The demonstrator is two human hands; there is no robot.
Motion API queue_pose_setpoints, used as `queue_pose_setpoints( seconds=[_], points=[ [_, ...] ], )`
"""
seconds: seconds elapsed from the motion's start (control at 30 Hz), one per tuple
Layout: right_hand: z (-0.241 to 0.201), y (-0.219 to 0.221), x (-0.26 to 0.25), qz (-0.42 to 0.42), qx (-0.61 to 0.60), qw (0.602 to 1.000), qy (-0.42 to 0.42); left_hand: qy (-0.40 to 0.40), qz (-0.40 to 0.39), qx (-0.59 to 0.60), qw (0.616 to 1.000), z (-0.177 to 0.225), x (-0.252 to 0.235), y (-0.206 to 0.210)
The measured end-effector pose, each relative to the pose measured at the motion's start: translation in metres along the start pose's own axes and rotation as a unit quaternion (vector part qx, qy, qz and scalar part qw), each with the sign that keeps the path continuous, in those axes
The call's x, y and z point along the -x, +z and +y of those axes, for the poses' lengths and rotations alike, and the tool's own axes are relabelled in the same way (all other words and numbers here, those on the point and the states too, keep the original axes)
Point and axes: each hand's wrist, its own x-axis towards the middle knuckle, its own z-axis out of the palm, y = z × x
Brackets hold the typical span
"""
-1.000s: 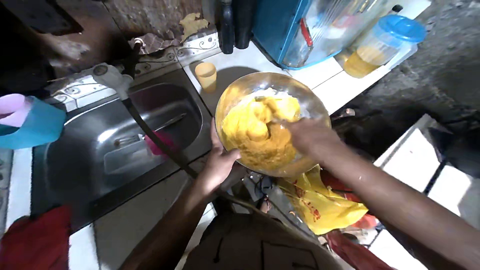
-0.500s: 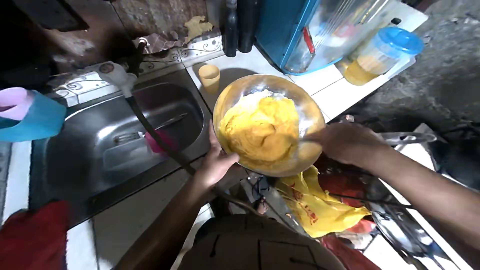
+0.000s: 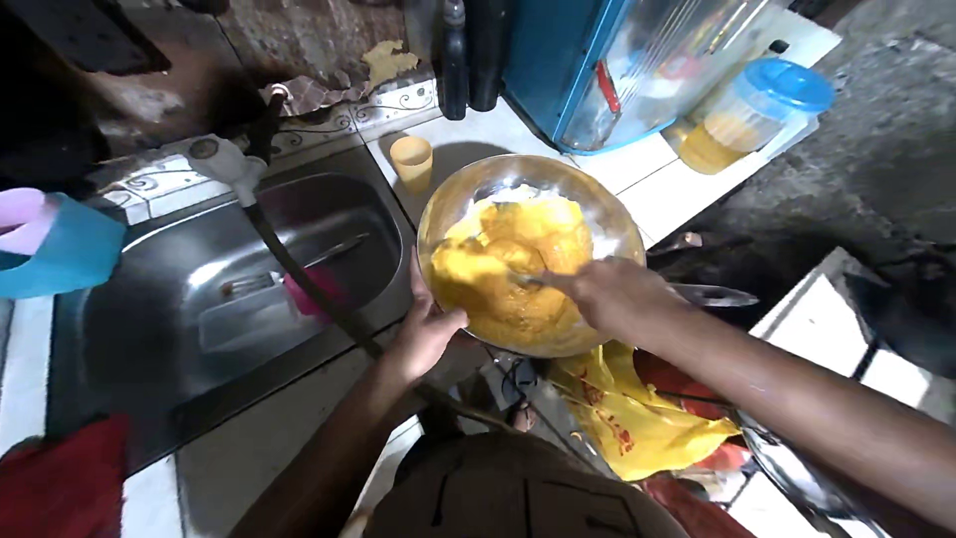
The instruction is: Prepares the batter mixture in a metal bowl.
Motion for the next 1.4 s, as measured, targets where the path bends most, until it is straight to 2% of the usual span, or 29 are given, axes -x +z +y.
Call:
queue_pose_setpoints(
  seconds=[0.03, 0.1, 0.17, 0.2, 0.27, 0.33, 0.4, 0.47, 0.57, 0.63, 0.67, 0.73, 0.83, 0.9, 0.93, 1.03, 1.1, 1.13, 1.2, 1.27, 1.33, 1.4],
  points=[
    [0.010, 0.001, 0.010, -0.029, 0.005, 1.000, 0.005, -0.002, 0.003, -0.005, 1.000, -0.002, 0.001, -0.002],
    [0.028, 0.002, 0.013, -0.039, 0.032, 0.995, 0.084, 0.009, -0.008, -0.029, 0.999, -0.009, 0.002, -0.003],
    [0.021, 0.000, -0.004, 0.014, 0.035, 0.988, 0.149, 0.028, -0.029, -0.058, 0.998, -0.009, -0.003, -0.001],
    [0.011, 0.001, -0.011, 0.050, 0.037, 0.988, 0.143, 0.029, -0.027, -0.058, 0.998, -0.007, -0.005, 0.001],
    [-0.005, 0.006, -0.015, 0.114, 0.056, 0.989, 0.071, 0.027, -0.022, -0.046, 0.998, -0.003, -0.007, 0.002],
    [-0.001, 0.017, -0.003, 0.224, 0.048, 0.973, -0.010, 0.016, -0.023, -0.046, 0.999, -0.003, -0.007, 0.000],
    [0.011, 0.017, 0.013, 0.283, 0.041, 0.957, -0.041, -0.008, -0.012, -0.027, 1.000, -0.001, -0.005, 0.000],
    [0.021, 0.009, 0.023, 0.259, 0.044, 0.965, -0.002, -0.036, -0.006, -0.021, 0.999, 0.004, -0.007, -0.001],
    [0.028, -0.008, 0.010, 0.120, 0.014, 0.984, 0.134, -0.045, -0.024, -0.056, 0.997, 0.008, -0.008, -0.005],
    [0.029, -0.011, -0.010, 0.061, -0.018, 0.980, 0.187, -0.058, -0.019, -0.075, 0.995, 0.011, -0.008, -0.004],
    [0.025, -0.007, -0.018, 0.056, -0.040, 0.981, 0.182, -0.071, -0.012, -0.076, 0.995, 0.013, -0.009, -0.003],
    [0.010, 0.007, -0.021, 0.070, -0.062, 0.990, 0.104, -0.096, -0.002, -0.084, 0.992, 0.018, -0.009, 0.000],
    [0.010, 0.026, 0.010, 0.133, -0.038, 0.988, -0.066, -0.086, 0.001, -0.089, 0.992, 0.018, -0.009, -0.001],
    [0.030, 0.034, 0.041, 0.138, 0.006, 0.985, -0.108, -0.076, -0.004, -0.081, 0.994, 0.014, -0.009, -0.004],
    [0.042, 0.036, 0.054, 0.109, 0.023, 0.988, -0.106, -0.073, -0.007, -0.075, 0.994, 0.012, -0.008, -0.004],
    [0.059, 0.018, 0.077, -0.106, 0.038, 0.993, -0.040, -0.067, -0.011, -0.066, 0.996, 0.009, -0.008, -0.006],
    [0.057, 0.004, 0.081, -0.157, 0.024, 0.987, 0.022, -0.059, -0.016, -0.063, 0.996, 0.006, -0.008, -0.007],
    [0.055, 0.000, 0.080, -0.142, 0.024, 0.988, 0.060, -0.054, -0.016, -0.058, 0.997, 0.005, -0.007, -0.007],
    [0.051, 0.000, 0.066, -0.052, 0.018, 0.990, 0.127, -0.042, -0.010, -0.054, 0.998, 0.002, -0.004, -0.003],
    [0.039, 0.010, 0.038, 0.047, -0.008, 0.991, 0.128, -0.037, -0.006, -0.050, 0.998, 0.000, -0.001, -0.001],
    [0.013, 0.022, 0.018, 0.059, -0.073, 0.993, 0.074, -0.045, -0.004, -0.055, 0.997, 0.000, 0.000, -0.001],
    [-0.001, 0.017, 0.027, -0.011, -0.083, 0.996, -0.007, -0.069, -0.001, -0.085, 0.994, 0.007, -0.001, -0.004]
  ],
)
